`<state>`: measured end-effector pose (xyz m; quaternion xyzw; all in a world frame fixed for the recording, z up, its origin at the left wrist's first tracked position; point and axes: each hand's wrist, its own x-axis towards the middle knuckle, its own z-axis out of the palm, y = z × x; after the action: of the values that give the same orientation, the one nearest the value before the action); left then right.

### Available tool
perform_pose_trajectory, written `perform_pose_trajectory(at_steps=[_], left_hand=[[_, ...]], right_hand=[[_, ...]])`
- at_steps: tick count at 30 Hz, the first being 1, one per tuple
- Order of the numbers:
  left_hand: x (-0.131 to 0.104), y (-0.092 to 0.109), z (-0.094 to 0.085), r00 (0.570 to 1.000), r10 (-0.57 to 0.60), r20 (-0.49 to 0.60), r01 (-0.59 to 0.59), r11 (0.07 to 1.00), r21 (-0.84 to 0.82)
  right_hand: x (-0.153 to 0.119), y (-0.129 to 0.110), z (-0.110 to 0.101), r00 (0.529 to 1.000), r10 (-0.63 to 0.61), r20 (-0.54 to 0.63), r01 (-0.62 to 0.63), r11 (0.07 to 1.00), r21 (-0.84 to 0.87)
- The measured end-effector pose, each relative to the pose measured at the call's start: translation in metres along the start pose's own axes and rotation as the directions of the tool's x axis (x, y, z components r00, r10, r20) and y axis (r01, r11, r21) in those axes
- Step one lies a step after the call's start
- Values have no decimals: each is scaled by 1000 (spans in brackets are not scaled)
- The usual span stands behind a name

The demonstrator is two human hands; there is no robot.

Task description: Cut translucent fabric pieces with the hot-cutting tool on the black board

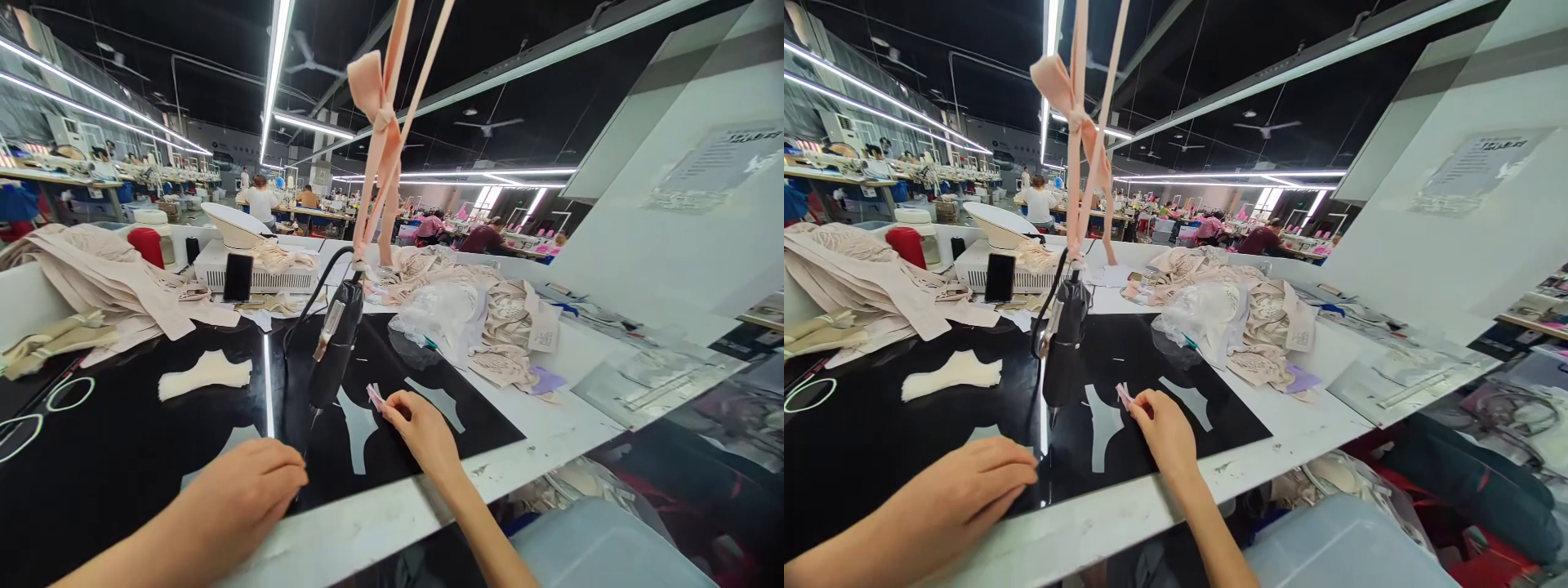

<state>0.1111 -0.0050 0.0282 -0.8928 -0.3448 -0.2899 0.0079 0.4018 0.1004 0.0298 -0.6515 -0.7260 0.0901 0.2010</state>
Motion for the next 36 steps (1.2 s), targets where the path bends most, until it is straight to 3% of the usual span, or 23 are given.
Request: perform_pose_trajectory(at_steps=[1,5,11,19,31,36], left_hand=[[12,7,9,1000,25,-6,-25,999,30],[65,19,49,989,48,141,-78,974,213],[119,4,83,993,7,115,-41,956,292],[130,-10,96,979,-30,200,-34,950,311],[136,-6,90,964,-33,263,-52,950,307],[136,-6,91,964,-36,264,-51,947,318]], right_hand=[[0,0,1,1000,-13,-9,13,1000,0],[-1,3,6,997,-65,-48,66,998,11],[-3,4,12,990,-116,-85,121,991,54],[-5,2,13,992,-80,-97,95,982,163],[3,8,10,996,-88,10,82,955,286],[5,10,13,998,-70,-2,67,947,314]])
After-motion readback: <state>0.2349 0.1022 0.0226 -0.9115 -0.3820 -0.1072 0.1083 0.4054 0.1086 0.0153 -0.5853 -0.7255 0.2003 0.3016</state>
